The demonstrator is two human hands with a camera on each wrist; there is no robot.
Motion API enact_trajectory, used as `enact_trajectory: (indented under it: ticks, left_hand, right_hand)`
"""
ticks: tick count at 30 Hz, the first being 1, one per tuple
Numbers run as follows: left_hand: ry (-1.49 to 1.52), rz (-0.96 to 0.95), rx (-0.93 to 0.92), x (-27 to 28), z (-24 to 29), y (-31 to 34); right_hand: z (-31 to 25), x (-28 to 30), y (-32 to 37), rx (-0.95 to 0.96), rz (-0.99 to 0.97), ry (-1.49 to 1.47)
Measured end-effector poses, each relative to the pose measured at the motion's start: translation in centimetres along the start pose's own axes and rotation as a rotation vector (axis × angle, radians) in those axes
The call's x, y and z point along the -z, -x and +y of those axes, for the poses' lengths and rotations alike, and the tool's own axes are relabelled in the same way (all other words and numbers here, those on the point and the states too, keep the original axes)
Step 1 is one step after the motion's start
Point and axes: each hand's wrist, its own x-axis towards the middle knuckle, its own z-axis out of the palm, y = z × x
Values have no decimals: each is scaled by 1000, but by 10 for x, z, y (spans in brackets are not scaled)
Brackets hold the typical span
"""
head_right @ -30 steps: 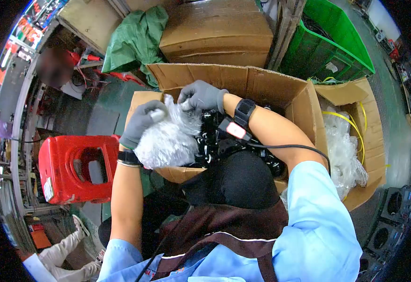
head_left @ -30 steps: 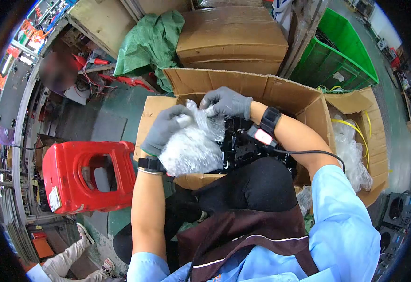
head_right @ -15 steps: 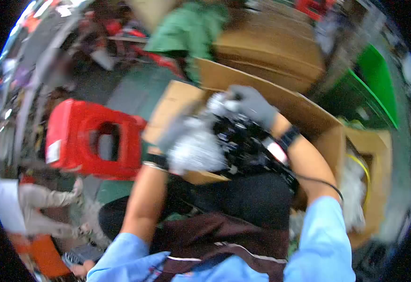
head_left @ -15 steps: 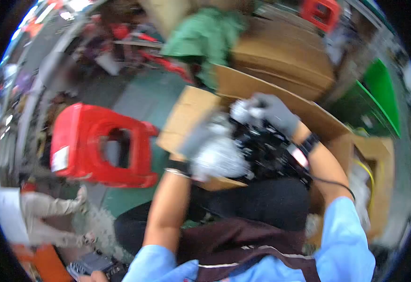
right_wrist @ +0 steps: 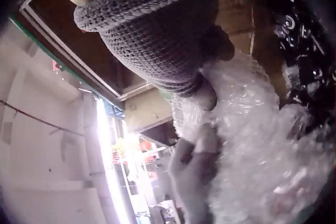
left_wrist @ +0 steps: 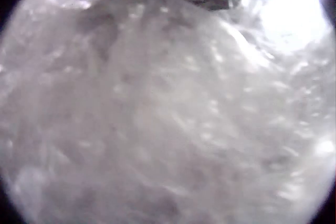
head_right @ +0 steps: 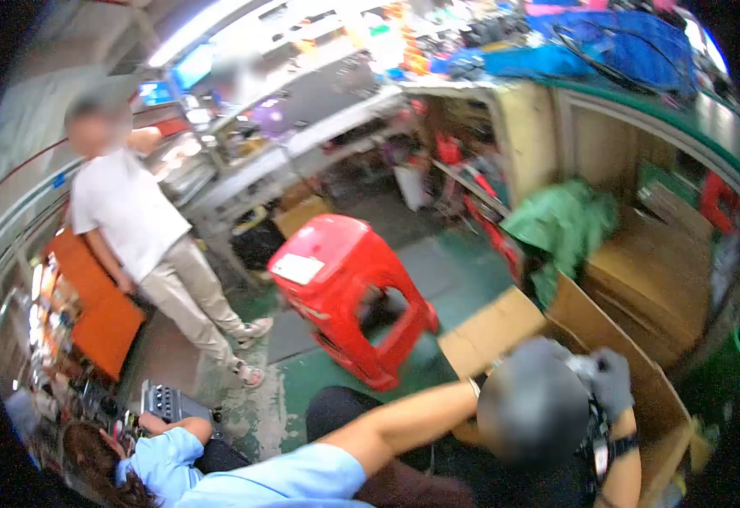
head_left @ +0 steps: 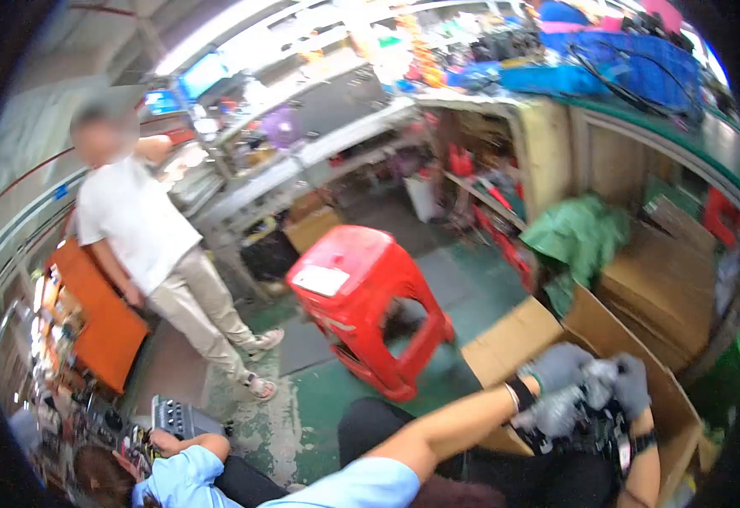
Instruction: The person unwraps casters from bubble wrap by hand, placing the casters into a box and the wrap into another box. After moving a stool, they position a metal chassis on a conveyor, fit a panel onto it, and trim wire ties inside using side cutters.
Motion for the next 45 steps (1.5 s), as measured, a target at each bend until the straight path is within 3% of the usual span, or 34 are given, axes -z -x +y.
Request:
enact_trajectory:
  ticks: [2, 5, 6, 8, 9, 10, 11, 13, 14, 16, 18, 19, 20, 21, 22, 23, 25, 26, 27, 28, 29, 30, 31, 32, 33, 35, 36, 37, 38, 39, 41, 42, 43, 45]
  left_hand:
    - [-203, -310, 152, 16, 7, -11]
    - [257, -224, 104, 28, 11, -21]
    - [421, -191, 128, 30, 18, -23]
    - [809, -131, 179, 31, 41, -18]
    - [1024, -129, 197, 32, 56, -18]
    - [1251, -175, 206, 33, 76, -19]
    - [1466, -267, 200, 33, 97, -19]
    - [1776, -605, 139, 32, 135, -18]
    - [1386, -179, 141, 18, 142, -8]
    - [1761, -474, 258, 20, 170, 5]
    - [1314, -613, -14, 52, 185, 24]
    - [1125, -509, -31, 76, 188, 34]
    - [1080, -452, 2, 103, 170, 41]
    - [1054, -408, -3, 132, 141, 47]
    - [959, -382, 7, 164, 113, 53]
    - [783, -72, 128, 188, 103, 74]
    - [769, 182, 250, 240, 58, 109]
    - [910, 105, 153, 274, 8, 138]
    - [867, 215, 224, 299, -18, 168]
    - [824, 319, 295, 319, -39, 200]
    - [730, 375, 317, 336, -66, 234]
    - [640, 403, 344, 347, -89, 263]
    - [753, 470, 477, 353, -100, 285]
    - [56, 363, 280, 344, -126, 320]
    - [118, 384, 376, 341, -142, 338]
    - [573, 509, 710, 339, -161, 359]
    - [632, 530, 810, 335, -171, 370]
    - [655, 523, 885, 331, -181, 372]
    - [677, 525, 949, 322, -188, 378]
    - [689, 519, 990, 319, -194, 382]
    - [710, 496, 1033, 314, -203, 384]
    - [715, 479, 1045, 311, -206, 382]
    - [725, 473, 1049, 309, -210, 382]
    - [740, 457, 1068, 312, -215, 385]
  right_hand:
    - [-23, 3, 5, 129, -30, -13]
    - [-42, 35, 14, 14, 54, -177]
    - [-58, 35, 19, 148, 218, -331]
    - [-85, 38, 25, 406, -81, -712]
    - [-107, 36, 32, 789, 171, -164]
    - [-114, 26, 47, 808, 400, -131]
    - [-97, 28, 51, 879, 431, -150]
    - [-90, 52, 94, 571, 476, -139]
    - [-84, 61, 113, 543, 514, -117]
    - [-65, 103, 159, 522, 597, 101]
    - [-45, 148, 209, 512, 837, 171]
    - [-41, 167, 236, 442, 968, 407]
    - [-33, 181, 260, 240, 1029, 664]
    - [33, 189, 272, -30, 1175, 949]
    - [77, 188, 293, -368, 1058, 978]
    - [142, 175, 316, -370, 1056, 1119]
    - [180, 119, 353, -922, 534, 947]
    - [223, 100, 371, -969, 182, 797]
    - [234, 82, 380, -1223, 290, 195]
    - [257, 71, 382, -1163, 2, 359]
    - [342, 58, 395, -1083, 50, 340]
    - [343, 59, 405, -1007, 130, 356]
    - [263, 89, 387, -1169, 192, -168]
    - [172, 121, 366, -1370, 310, -627]
    - [153, 137, 356, -1300, 107, 46]
    - [107, 160, 350, -937, -198, 912]
    - [84, 163, 347, -903, -225, 1057]
    - [49, 159, 342, -911, -119, 1108]
    - [29, 149, 348, -694, 49, 1101]
    - [-15, 124, 341, -773, 36, 917]
    - [-26, 52, 349, -569, 140, 759]
    - [-44, 40, 340, -557, -204, 776]
    - [11, -6, 344, -742, -172, 731]
    - [83, -60, 371, -581, -124, 1029]
